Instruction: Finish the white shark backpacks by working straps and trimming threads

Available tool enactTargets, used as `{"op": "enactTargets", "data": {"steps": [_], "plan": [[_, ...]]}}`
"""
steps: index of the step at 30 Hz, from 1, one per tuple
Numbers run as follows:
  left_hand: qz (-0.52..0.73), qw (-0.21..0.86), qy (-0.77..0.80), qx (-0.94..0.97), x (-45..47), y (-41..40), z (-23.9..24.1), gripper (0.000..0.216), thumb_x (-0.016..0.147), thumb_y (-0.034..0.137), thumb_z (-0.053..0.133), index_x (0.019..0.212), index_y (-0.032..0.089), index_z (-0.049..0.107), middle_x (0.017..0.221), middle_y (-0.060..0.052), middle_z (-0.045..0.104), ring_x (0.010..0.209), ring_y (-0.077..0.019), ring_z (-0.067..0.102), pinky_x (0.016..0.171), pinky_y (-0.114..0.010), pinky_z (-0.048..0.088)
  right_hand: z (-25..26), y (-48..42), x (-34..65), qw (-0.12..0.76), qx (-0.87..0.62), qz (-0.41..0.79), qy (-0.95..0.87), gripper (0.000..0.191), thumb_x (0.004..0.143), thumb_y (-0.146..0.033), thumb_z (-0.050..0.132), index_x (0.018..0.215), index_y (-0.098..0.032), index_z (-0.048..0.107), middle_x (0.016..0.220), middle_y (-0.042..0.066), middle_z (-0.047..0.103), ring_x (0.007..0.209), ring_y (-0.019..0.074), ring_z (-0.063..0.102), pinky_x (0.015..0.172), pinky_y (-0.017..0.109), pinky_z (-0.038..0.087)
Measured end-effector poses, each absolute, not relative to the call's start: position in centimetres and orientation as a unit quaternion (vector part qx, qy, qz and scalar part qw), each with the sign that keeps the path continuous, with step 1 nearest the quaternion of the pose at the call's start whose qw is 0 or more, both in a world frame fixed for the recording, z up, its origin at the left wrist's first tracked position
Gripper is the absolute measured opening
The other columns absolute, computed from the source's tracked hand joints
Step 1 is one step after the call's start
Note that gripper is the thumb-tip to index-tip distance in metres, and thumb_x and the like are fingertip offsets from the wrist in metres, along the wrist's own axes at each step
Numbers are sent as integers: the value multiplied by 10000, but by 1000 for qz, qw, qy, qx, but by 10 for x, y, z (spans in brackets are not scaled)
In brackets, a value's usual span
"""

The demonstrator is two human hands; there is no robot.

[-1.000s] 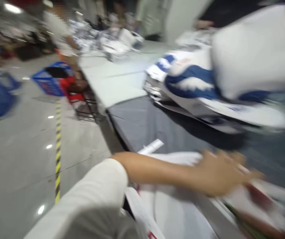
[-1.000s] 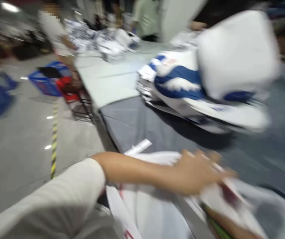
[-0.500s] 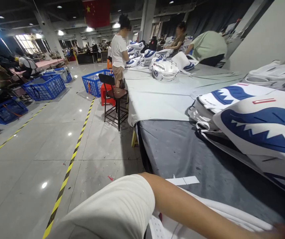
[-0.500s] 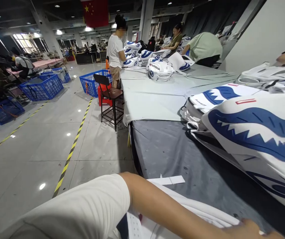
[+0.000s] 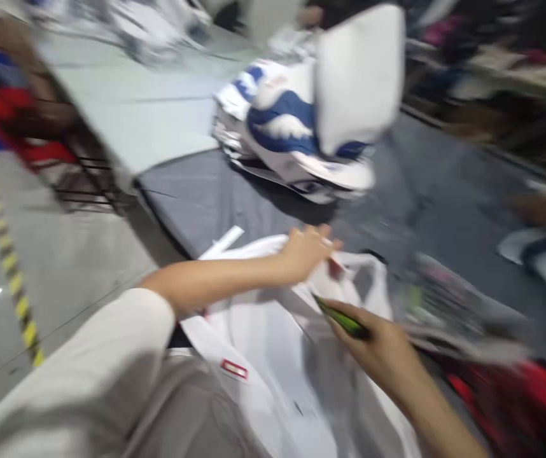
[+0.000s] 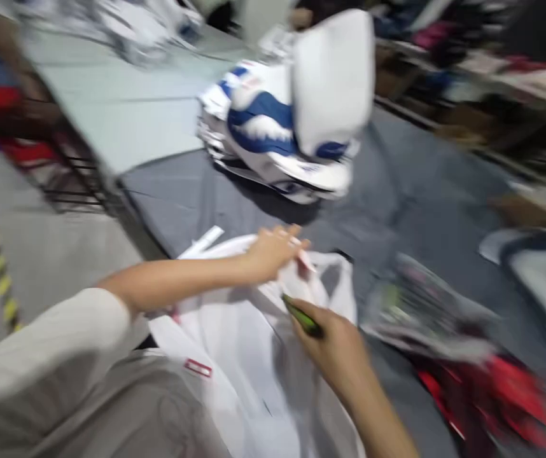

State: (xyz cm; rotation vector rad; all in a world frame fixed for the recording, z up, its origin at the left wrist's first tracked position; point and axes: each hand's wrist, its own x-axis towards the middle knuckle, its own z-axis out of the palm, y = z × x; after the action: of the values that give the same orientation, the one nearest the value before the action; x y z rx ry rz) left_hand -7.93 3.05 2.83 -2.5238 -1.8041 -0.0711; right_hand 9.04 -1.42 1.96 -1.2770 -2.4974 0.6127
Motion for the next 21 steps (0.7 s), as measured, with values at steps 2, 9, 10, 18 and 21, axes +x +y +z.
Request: {"op": "enactTargets", "data": {"steps": [2,9,10,18,21], "plan": [[-54,-7,-548,-835,-81,42,18,776,812,289,713,1508,220,377,1575,-157,353,1262,-323,525,931,-426,512,24,-32,115,107,-514,202,-827,285,868,-271,570,1080,-215,752,917,59,769,775,241,721,663,336,555],[-32,-6,-539,-841,-76,44,8,941,770,414,786,1537,206,282,1626,-175,228,1340,-362,399,1011,-452,426,20,-29,109,133,-542,215,-802,285,852,-198,606,1095,-217,753,1004,54,764,889,213,710,815,330,538],[-27,-5,-541,-840,-76,43,9,939,776,415,781,1539,205,276,1627,-175,224,1339,-362,399,1010,-451,425,18,-29,107,144,-536,217,-803,285,850,-189,608,1096,-216,751,1014,53,764,898,210,710,832,331,538],[1,2,-548,-836,-74,46,9,932,818,462,729,1556,223,213,1639,-151,184,1353,-338,370,1023,-420,404,13,-29,102,145,-516,172,-826,273,845,-166,618,1074,-220,756,976,62,764,875,234,715,806,347,546],[-3,2,-547,-837,-74,45,9,915,820,449,727,1551,216,229,1634,-154,198,1336,-338,388,1015,-420,409,14,-28,103,162,-517,183,-820,291,843,-158,613,1093,-215,750,1015,61,762,909,233,717,831,345,552]]}}
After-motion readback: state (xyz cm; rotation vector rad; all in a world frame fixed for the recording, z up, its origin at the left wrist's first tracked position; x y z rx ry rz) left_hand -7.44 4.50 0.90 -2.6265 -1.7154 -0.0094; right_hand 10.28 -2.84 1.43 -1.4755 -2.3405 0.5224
